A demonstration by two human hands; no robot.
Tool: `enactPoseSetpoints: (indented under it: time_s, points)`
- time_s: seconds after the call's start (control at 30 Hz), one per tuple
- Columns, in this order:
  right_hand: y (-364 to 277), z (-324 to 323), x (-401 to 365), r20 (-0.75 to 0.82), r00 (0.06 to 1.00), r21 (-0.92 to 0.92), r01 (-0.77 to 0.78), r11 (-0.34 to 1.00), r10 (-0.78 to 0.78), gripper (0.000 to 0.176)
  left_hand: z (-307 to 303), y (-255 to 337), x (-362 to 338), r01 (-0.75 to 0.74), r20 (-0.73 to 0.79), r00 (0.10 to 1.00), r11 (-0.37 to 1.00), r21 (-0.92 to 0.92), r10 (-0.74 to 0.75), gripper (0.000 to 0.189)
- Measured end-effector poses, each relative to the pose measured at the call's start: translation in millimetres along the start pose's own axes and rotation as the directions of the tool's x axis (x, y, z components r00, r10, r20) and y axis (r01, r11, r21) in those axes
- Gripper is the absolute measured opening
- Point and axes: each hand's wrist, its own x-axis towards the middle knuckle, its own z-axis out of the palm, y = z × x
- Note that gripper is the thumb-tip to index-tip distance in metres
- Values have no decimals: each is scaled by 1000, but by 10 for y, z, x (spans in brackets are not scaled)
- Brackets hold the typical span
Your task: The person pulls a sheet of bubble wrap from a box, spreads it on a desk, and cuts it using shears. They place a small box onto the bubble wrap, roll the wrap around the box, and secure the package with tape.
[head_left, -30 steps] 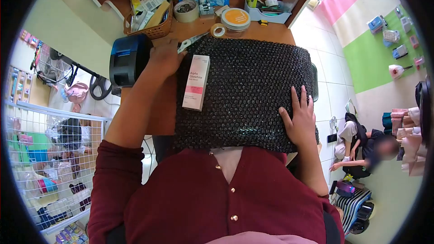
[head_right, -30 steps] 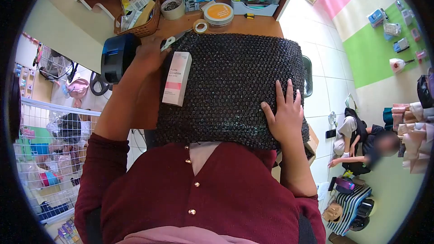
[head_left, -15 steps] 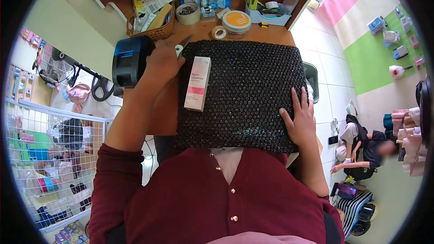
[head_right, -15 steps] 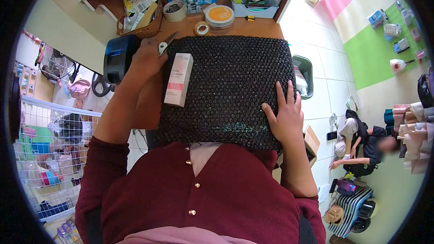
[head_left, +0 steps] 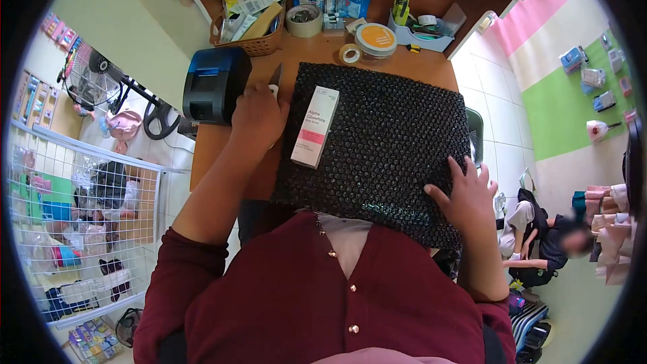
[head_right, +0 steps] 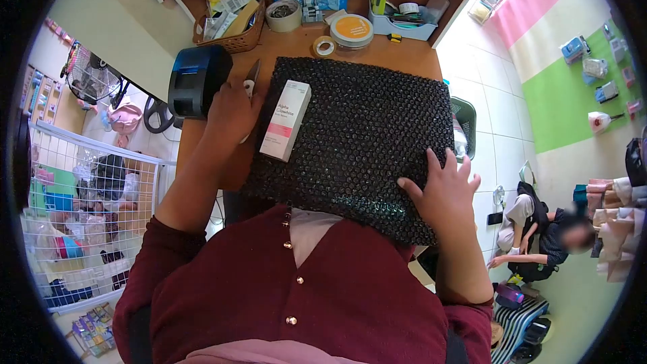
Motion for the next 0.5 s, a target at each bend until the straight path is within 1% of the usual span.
enactPoseSetpoints:
  time_s: [0.03,0.07,0.1,0.13,0.2,0.23,0.3,0.33,0.4,0.43,0.47,0.5]
  points:
    - [-41,-18,11,-135,989,38,74,997,-68,79,48,-12,8,-54,-65,996,997,50,57,46]
    - [-84,-44,53,-140,988,35,73,997,-67,79,82,-12,6,-53,-70,996,998,46,56,46]
    - [-138,-78,128,-214,940,123,294,948,-264,78,102,-2,12,-50,-77,995,996,75,56,46]
    - [-205,-112,197,-304,847,190,503,843,-437,76,114,11,24,-47,-85,995,994,103,56,45]
    - [-480,-183,265,-327,749,246,656,714,-575,79,121,23,48,-41,-78,996,995,95,49,45]
    - [-622,-155,312,-332,749,241,655,716,-574,79,123,29,60,-35,-65,997,995,91,41,45]
    - [-889,-77,419,-374,714,326,699,636,-592,92,143,28,59,-22,-84,996,998,61,27,44]
    - [-987,-112,443,-379,710,324,703,633,-594,92,143,14,63,-7,-97,995,999,34,11,43]
    - [-1161,-174,504,-451,662,327,746,580,-598,107,136,22,76,14,-100,995,999,48,-9,42]
    - [-1237,-196,583,-459,630,342,776,530,-627,119,134,25,70,31,-95,995,998,59,-26,41]
    - [-1314,-223,642,-459,630,347,776,527,-626,119,126,23,61,31,-91,995,997,64,-25,41]
    - [-1387,-247,692,-431,638,343,770,538,-639,123,115,26,55,30,-89,996,998,60,-24,41]
